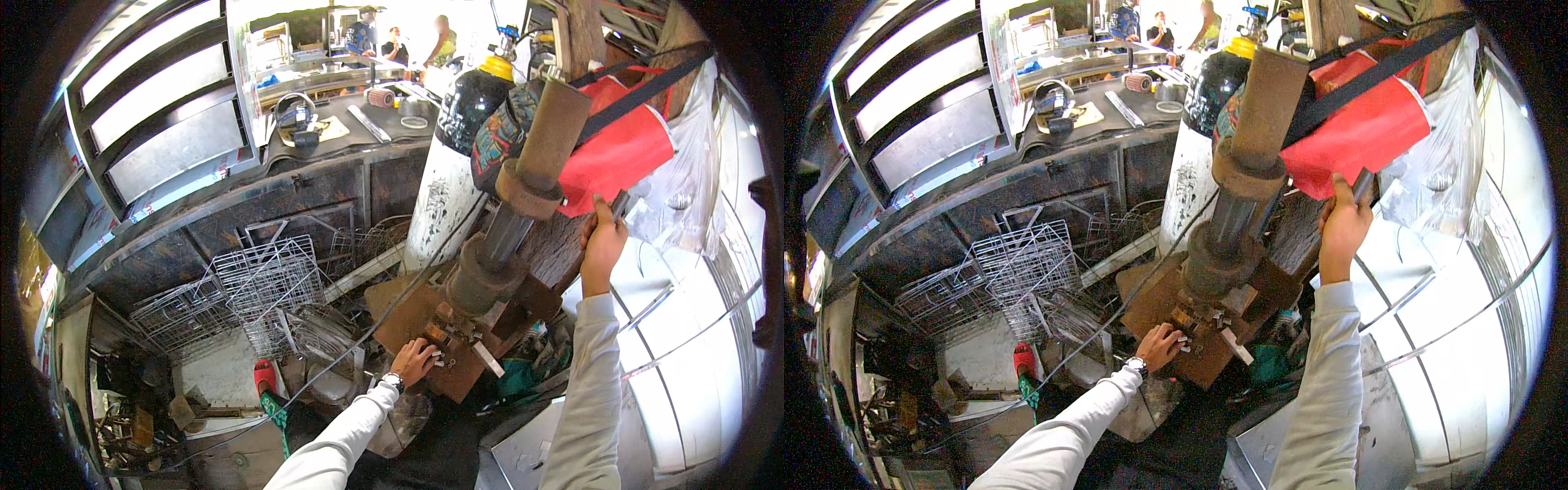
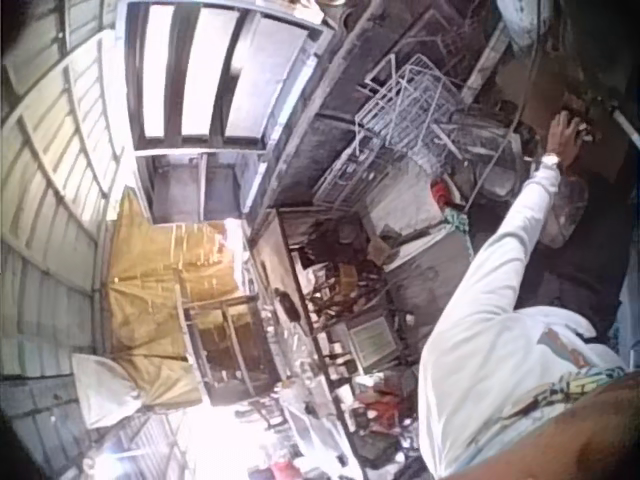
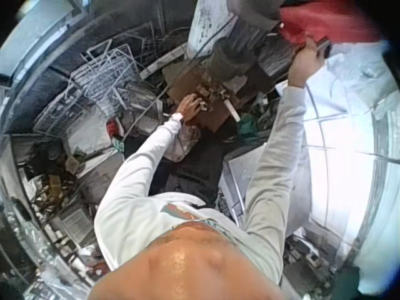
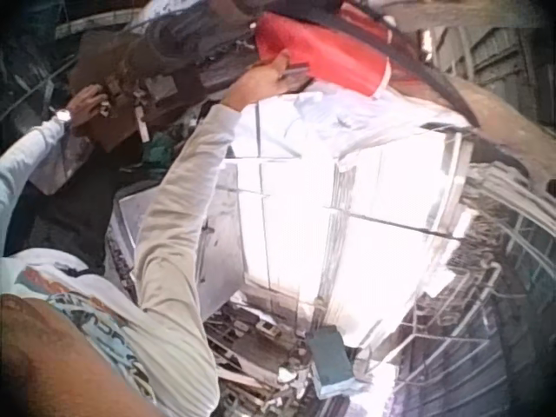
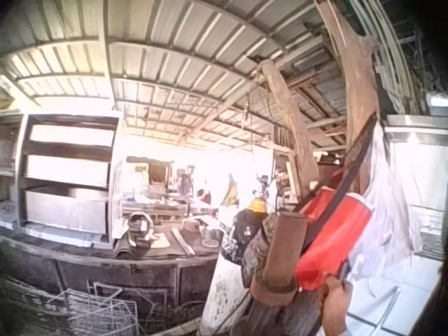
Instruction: The person repeatedly positions small metal pieces under a manual press and pulls the lever to stamp or cut them. The person handles the pieces one at a time, repositioning them between cycles.
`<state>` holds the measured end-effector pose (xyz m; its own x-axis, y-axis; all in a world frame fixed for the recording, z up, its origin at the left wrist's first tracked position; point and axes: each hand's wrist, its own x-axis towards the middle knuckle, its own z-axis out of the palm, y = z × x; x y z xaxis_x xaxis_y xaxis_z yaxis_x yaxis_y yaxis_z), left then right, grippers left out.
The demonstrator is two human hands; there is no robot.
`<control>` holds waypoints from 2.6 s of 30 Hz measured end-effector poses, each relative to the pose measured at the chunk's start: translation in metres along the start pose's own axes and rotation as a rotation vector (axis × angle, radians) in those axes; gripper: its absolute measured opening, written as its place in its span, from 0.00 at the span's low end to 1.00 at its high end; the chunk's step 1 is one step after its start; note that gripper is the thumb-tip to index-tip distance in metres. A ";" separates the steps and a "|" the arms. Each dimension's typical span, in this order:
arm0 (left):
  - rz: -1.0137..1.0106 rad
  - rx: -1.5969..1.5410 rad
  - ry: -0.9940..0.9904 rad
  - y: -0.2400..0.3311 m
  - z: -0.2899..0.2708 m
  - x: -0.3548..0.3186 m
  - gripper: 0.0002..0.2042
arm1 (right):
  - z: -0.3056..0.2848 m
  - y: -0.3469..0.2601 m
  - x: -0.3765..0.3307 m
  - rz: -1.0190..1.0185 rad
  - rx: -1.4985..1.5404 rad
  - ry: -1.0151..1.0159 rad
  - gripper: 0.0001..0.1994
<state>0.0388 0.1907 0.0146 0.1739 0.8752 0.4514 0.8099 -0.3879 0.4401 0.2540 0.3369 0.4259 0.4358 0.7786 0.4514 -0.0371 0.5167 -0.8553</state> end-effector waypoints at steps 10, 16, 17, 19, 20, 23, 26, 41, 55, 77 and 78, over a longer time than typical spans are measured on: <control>-0.036 -0.105 -0.051 -0.008 0.003 0.013 0.14 | -0.004 0.003 0.002 0.036 -0.040 0.009 0.12; -0.229 -0.198 0.010 -0.002 -0.004 0.022 0.14 | -0.004 0.004 0.003 0.020 -0.036 0.007 0.12; -0.225 -0.209 0.022 -0.001 -0.004 0.023 0.14 | 0.000 0.000 -0.001 0.020 -0.044 0.028 0.16; -0.215 -0.232 0.046 0.000 -0.005 0.029 0.14 | 0.001 -0.001 -0.001 0.004 -0.048 0.037 0.20; -0.240 -0.250 0.051 0.002 -0.004 0.030 0.15 | 0.001 0.000 0.000 -0.014 -0.045 0.023 0.20; -0.335 -0.304 0.062 0.005 -0.004 0.035 0.17 | 0.000 -0.001 -0.001 -0.004 -0.057 0.018 0.20; -0.422 -0.369 0.076 0.010 -0.007 0.039 0.19 | 0.002 -0.003 -0.004 0.023 -0.057 0.016 0.19; -0.216 -0.070 -0.183 -0.029 0.055 0.114 0.22 | 0.004 -0.001 -0.003 0.016 -0.017 0.037 0.21; -0.379 0.027 -0.445 -0.028 0.098 0.126 0.28 | -0.008 0.002 0.001 -0.001 -0.088 0.022 0.19; -0.324 -0.311 -0.109 -0.019 0.070 0.105 0.18 | 0.002 -0.002 -0.006 0.018 -0.041 0.032 0.19; -0.311 -0.284 -0.154 0.012 0.049 0.104 0.17 | -0.007 -0.001 -0.001 0.009 -0.062 0.040 0.18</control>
<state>0.0941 0.2913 0.0289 0.0448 0.9873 0.1525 0.6549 -0.1443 0.7418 0.2595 0.3330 0.4247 0.4711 0.7675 0.4347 0.0138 0.4863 -0.8737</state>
